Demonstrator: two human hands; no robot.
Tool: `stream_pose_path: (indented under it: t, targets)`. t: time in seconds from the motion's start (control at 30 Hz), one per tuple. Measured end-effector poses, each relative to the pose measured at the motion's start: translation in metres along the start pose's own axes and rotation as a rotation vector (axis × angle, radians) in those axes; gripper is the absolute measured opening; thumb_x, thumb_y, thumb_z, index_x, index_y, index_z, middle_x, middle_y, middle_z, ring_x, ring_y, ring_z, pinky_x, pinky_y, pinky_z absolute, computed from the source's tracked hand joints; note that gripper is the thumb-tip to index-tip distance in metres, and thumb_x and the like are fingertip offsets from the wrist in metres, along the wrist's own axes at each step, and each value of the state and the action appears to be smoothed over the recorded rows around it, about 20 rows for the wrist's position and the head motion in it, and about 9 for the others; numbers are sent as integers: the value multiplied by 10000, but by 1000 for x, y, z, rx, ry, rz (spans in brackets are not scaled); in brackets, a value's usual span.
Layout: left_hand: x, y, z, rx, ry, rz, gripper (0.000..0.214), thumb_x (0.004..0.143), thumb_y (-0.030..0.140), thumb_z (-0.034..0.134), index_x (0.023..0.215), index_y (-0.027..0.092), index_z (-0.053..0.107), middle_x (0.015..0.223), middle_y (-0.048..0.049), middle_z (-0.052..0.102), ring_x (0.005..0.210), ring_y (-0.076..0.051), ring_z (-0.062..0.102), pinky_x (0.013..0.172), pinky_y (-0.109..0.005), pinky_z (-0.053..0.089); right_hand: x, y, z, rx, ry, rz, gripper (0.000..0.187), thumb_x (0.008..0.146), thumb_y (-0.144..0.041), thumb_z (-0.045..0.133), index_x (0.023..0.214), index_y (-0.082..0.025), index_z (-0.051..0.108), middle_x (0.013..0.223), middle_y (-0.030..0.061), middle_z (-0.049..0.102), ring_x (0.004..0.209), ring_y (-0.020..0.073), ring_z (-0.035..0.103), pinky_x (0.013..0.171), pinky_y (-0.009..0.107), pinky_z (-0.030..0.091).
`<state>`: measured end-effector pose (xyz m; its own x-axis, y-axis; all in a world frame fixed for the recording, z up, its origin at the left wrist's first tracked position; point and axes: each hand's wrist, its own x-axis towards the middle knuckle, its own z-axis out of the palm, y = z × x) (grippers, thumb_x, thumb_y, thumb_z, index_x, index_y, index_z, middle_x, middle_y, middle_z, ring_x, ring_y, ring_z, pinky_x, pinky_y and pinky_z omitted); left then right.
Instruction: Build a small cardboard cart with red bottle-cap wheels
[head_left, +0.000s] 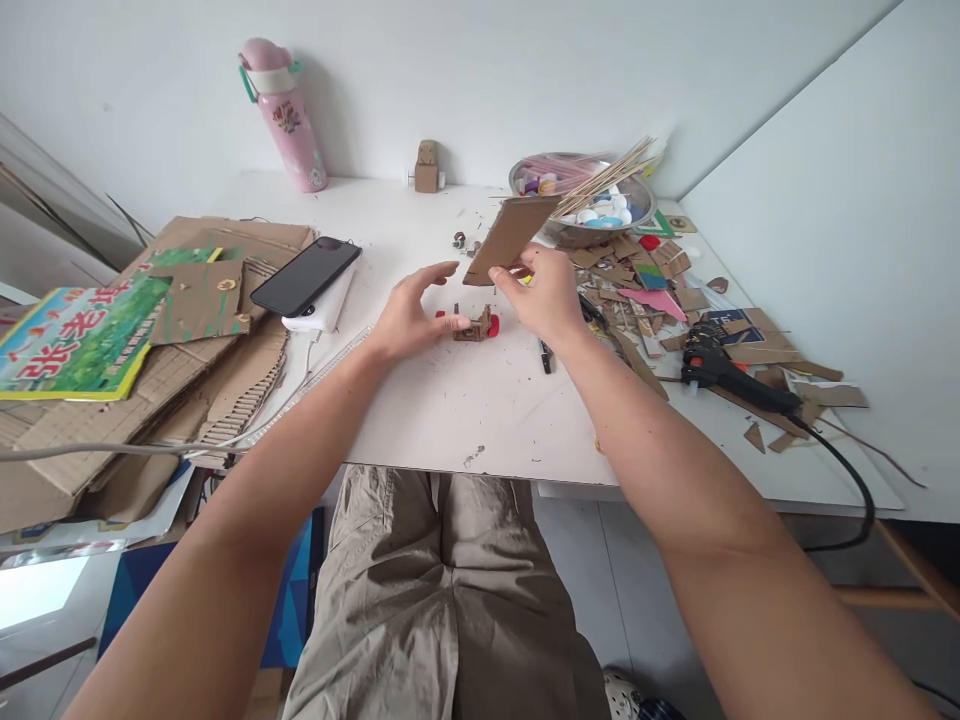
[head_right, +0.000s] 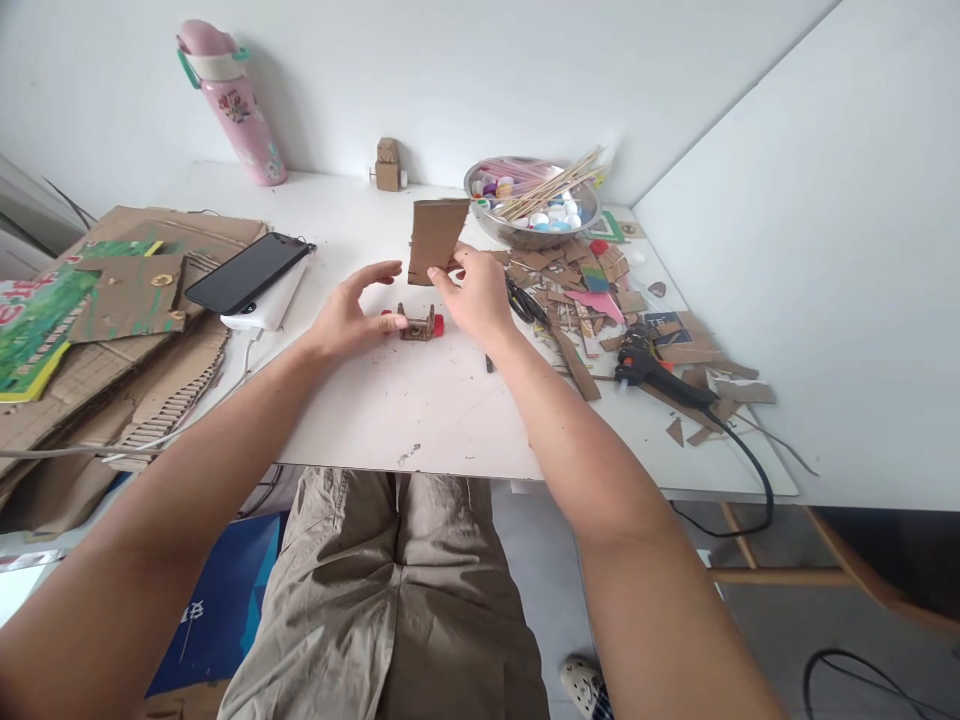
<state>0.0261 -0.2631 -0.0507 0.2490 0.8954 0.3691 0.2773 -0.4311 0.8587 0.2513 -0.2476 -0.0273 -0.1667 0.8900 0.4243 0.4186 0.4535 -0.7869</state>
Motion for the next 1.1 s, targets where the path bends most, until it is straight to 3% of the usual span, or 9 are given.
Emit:
stream_pose_path:
  t: [0.13,0.37,0.5,0.77,0.93,1.1]
  targets:
    - [0,12,5,-211,131,48,620,801,725,891,1157,224,802,1256,-141,835,1202,-287,774,1090,-428,598,-4,-19,-5,83,-35,-42,203,881,-384,825,1028,-243,819,1045,72,862,1030,302,793,994,480,660]
    - [-2,29,19,-433,144,-34,467,751,607,954,856,217,719,888,-49,805,867,-217,779,786,-360,650,-15,-36,7,294,-122,7,232,843,-404,834,993,-229,809,1024,67,865,1029,291,815,985,472,672]
    - [-4,31,21,-469,163,-88,408,751,528,925,801,230,651,837,-27,780,814,-201,757,693,-336,625,-21,-33,14,389,-92,84,248,809,-378,838,1004,-236,786,1049,49,869,1014,264,807,959,446,679]
    - [-8,39,27,-439,183,-151,286,732,431,810,772,247,594,772,-12,725,741,-192,717,516,-287,521,-25,-28,24,460,-36,187,145,814,-376,771,876,-256,717,858,12,785,888,237,767,825,428,684]
    - [-9,42,29,-443,213,-176,238,720,374,773,730,251,569,733,3,705,675,-173,676,483,-279,491,-25,-31,24,461,-23,189,112,798,-347,752,810,-267,674,810,-8,747,818,212,727,746,397,675]
    - [-8,40,29,-479,223,-151,273,745,314,787,714,255,522,722,14,677,655,-157,638,525,-292,532,-28,-35,24,509,-45,165,112,811,-353,739,874,-277,687,858,-5,755,859,217,725,801,419,675]
